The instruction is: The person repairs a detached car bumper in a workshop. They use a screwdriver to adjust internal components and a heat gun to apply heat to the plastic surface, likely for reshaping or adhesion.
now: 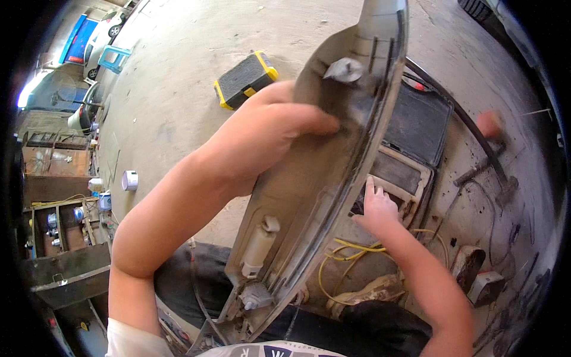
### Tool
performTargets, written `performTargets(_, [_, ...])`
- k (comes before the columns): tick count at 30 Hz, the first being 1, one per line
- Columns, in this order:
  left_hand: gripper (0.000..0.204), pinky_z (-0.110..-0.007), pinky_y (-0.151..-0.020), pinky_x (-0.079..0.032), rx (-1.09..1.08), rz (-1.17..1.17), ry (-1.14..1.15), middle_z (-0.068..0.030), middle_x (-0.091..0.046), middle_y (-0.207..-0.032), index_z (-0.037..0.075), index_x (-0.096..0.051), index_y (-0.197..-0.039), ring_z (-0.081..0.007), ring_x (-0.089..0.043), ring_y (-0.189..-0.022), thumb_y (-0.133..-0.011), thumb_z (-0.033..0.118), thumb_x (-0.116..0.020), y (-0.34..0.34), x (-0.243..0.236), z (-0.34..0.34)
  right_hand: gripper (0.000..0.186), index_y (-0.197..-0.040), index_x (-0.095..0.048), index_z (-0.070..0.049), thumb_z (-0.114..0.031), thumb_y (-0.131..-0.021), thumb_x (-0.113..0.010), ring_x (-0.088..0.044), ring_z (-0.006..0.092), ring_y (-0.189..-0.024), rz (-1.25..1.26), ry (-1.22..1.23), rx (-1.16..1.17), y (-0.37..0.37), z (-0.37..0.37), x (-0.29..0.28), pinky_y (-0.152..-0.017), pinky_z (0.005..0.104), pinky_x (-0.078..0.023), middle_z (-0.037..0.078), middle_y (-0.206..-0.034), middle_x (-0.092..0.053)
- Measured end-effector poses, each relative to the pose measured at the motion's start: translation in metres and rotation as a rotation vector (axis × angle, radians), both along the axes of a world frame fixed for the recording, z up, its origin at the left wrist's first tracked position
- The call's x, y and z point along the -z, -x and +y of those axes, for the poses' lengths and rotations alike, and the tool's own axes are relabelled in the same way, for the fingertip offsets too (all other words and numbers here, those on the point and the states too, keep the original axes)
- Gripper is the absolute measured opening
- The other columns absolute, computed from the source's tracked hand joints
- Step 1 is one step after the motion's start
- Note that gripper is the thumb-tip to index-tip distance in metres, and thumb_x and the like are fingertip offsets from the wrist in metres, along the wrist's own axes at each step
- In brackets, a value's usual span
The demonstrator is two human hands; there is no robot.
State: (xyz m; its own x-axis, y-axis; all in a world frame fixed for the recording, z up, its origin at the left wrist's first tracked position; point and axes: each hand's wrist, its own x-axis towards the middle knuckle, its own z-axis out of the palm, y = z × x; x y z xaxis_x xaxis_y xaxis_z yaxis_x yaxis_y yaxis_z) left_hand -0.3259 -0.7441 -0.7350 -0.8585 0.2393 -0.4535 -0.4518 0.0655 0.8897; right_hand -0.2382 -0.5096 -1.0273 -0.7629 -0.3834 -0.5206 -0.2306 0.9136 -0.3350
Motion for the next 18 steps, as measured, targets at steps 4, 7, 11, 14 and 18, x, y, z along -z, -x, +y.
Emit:
performTargets(4, [0.026, -0.032, -0.073, -0.056, -0.146, -0.290, -0.119, -0.0116, -0.069, -0.096, -0.003, -0.063, -0.108, -0.0185, -0.068, -0.081, -0.087, 0.012, -0.065, -0.028, -0.016, -0.026, 0.108, -0.152, -0.012, 0.000, -0.028, -0.074, -0.082, -0.060, 0.0389, -0.109, 0.041, -0.054, 0.069, -0.007, -0.019, -0.004, -0.087, 0.0452, -0.054, 0.026, -0.126, -0.052])
performTargets(7, [0.032, -0.031, -0.080, -0.055, -0.040, -0.288, -0.223, -0.0118, -0.068, -0.104, -0.003, -0.060, -0.114, -0.0169, -0.066, -0.090, -0.089, 0.017, -0.066, -0.041, -0.007, -0.036, 0.102, -0.150, -0.017, -0.002, -0.028, -0.074, -0.080, -0.062, 0.0380, -0.108, 0.089, 0.037, 0.063, -0.003, -0.003, -0.001, -0.088, 0.0454, -0.053, 0.025, -0.127, -0.053])
performTargets(11, [0.034, -0.030, -0.086, -0.050, 0.279, -0.111, -0.186, -0.0093, -0.067, -0.108, -0.003, -0.060, -0.117, -0.0142, -0.062, -0.097, -0.091, 0.018, -0.065, -0.050, 0.000, -0.034, 0.090, -0.139, -0.035, -0.003, -0.028, -0.067, -0.082, -0.061, 0.0383, -0.110, -0.112, 0.472, 0.291, 0.016, 0.035, -0.031, -0.095, 0.0419, -0.048, 0.024, -0.125, -0.057])
performTargets(14, [0.025, -0.029, -0.073, -0.049, 0.221, -0.126, -0.092, -0.0054, -0.067, -0.088, -0.004, -0.066, -0.104, -0.0117, -0.060, -0.082, -0.087, 0.014, -0.063, -0.056, 0.002, -0.027, 0.083, -0.132, -0.043, -0.001, -0.026, -0.063, -0.082, -0.058, 0.0312, -0.113, -0.226, 0.589, 0.285, 0.033, 0.051, -0.101, -0.098, 0.0368, -0.044, 0.021, -0.123, -0.058])
performTargets(18, [0.023, -0.030, -0.067, -0.048, 0.104, -0.202, 0.003, -0.0066, -0.067, -0.086, -0.003, -0.064, -0.105, -0.0116, -0.059, -0.077, -0.087, 0.011, -0.061, -0.046, 0.000, -0.018, 0.095, -0.139, -0.039, 0.003, -0.024, -0.059, -0.081, -0.052, 0.0250, -0.121, -0.360, 0.436, 0.450, 0.041, 0.076, -0.218, -0.103, 0.0345, -0.040, 0.019, -0.130, -0.054])
